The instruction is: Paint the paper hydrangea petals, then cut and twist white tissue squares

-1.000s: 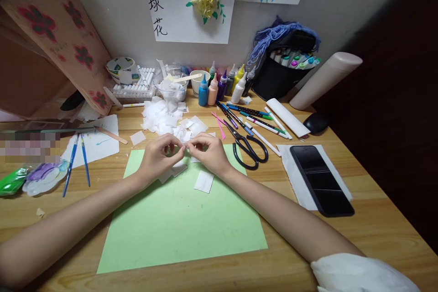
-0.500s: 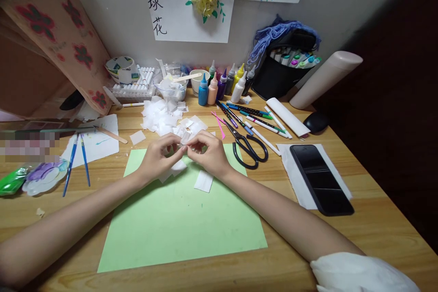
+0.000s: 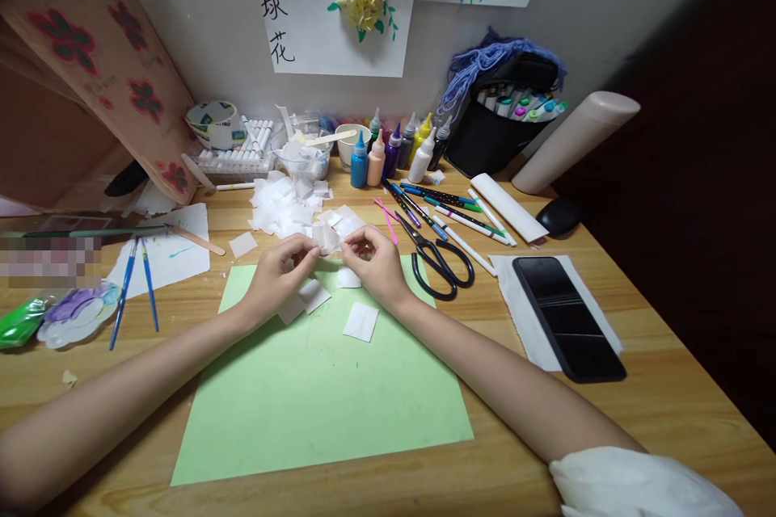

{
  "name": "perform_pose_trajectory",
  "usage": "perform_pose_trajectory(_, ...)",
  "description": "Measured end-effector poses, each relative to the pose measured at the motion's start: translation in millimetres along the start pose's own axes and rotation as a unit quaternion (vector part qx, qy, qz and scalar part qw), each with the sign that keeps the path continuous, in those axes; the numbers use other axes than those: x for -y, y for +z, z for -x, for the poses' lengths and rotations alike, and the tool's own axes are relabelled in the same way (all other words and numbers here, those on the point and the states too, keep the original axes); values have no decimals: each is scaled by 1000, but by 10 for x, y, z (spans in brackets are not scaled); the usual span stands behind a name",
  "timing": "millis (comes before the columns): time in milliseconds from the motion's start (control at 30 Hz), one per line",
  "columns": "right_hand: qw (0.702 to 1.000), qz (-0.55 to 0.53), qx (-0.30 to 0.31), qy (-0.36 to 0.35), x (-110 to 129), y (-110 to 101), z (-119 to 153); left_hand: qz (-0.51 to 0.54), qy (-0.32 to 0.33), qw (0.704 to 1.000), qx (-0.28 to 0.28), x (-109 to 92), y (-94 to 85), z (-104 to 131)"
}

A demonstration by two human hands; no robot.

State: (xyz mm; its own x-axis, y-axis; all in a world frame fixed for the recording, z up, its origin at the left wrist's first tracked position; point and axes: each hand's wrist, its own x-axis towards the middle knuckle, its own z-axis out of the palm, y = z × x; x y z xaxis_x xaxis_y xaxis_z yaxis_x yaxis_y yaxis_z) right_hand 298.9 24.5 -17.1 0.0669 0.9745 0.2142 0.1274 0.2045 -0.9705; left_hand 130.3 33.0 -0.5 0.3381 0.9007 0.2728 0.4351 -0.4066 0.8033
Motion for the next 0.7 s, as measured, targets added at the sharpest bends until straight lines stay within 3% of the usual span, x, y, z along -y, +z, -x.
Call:
perform_pose_trajectory(233, 999, -15, -22, 39, -21, -19, -33, 12, -35, 999, -32, 9, -14, 5)
perform_pose_trajectory(500, 997, -36, -28, 54, -1, -20, -42, -37, -134, 981, -137, 138, -22, -34)
perform_pose_trajectory(633, 998, -32, 0, 49, 5, -15, -40, -79, -86, 972, -204, 150, 6, -27)
perform_pose_trajectory(700, 998, -33, 26, 49, 4, -9, -34, -92, -22, 982, -165, 104, 17, -9)
